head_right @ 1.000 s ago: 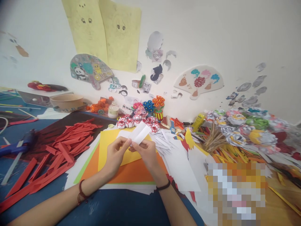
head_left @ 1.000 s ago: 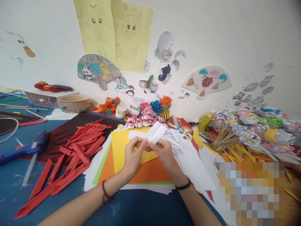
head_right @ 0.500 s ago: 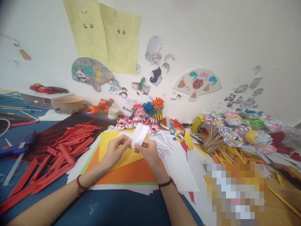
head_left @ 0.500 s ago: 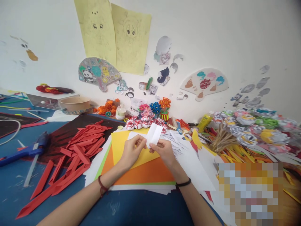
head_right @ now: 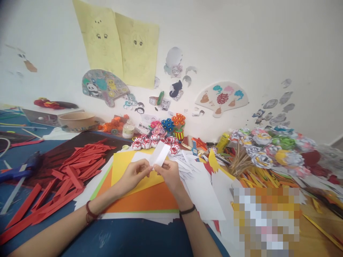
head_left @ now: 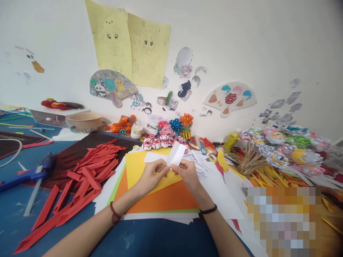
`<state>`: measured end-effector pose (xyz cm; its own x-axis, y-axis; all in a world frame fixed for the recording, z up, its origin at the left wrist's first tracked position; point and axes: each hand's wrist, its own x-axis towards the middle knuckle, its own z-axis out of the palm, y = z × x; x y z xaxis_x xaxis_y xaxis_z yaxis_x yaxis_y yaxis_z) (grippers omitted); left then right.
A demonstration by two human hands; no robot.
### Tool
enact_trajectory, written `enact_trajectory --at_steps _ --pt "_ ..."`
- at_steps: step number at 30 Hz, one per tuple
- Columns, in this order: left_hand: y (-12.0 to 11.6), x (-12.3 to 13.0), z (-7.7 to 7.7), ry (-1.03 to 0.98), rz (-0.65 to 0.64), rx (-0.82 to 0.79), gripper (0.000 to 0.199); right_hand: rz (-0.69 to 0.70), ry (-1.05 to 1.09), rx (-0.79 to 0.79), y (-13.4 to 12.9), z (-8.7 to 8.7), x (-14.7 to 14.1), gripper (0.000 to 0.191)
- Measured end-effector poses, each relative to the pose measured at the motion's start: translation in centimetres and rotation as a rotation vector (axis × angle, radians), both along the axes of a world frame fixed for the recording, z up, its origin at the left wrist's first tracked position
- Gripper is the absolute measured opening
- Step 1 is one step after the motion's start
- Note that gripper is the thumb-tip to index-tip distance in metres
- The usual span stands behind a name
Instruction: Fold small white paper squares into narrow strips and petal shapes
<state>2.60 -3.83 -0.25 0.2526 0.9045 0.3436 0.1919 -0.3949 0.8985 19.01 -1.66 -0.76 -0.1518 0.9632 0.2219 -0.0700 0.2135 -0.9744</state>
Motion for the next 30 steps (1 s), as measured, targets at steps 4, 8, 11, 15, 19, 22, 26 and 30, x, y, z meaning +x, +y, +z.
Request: enact_trajectory --at_steps 4,8,11,15,19,22,26,30 --pt "0.2 -0.3 0.1 0.040 -0.024 -0.024 0.032 0.025 -0.011 -0.015 0.2 -0.1 0.2 0.019" --pt "0.4 -0.7 0.3 0.102 0.043 0.054 0.034 0.063 -0.030 -0.040 0.3 -0.2 0.3 0.022" --pt "0.2 -0.8 0.3 0.127 0.062 0.095 0.036 0.093 -0.051 -0.049 0.5 -0.2 0.3 0.025" --pt "0.1 -0.7 0.0 0.137 0.017 0.063 0.039 0.129 -0.063 -0.066 1.1 -0.2 0.8 0.038" --pt "0.5 -0.8 -0.4 0.203 -0.002 0.043 0.044 0.036 0.006 -0.053 1.6 -0.5 1.2 0.039" --pt "1.0 -1.1 -0.4 0.230 0.155 0.078 0.041 0.056 -0.009 -0.074 1.6 -1.0 1.0 0.042" --pt "1.0 -1.3 0.2 0.126 0.280 0.142 0.025 0.193 -0.087 -0.073 1.1 -1.4 0.3 0.042" --pt "0.7 -1.1 0.7 0.089 0.290 0.139 0.024 0.294 -0.115 -0.026 0.5 -1.5 -0.1 0.039"
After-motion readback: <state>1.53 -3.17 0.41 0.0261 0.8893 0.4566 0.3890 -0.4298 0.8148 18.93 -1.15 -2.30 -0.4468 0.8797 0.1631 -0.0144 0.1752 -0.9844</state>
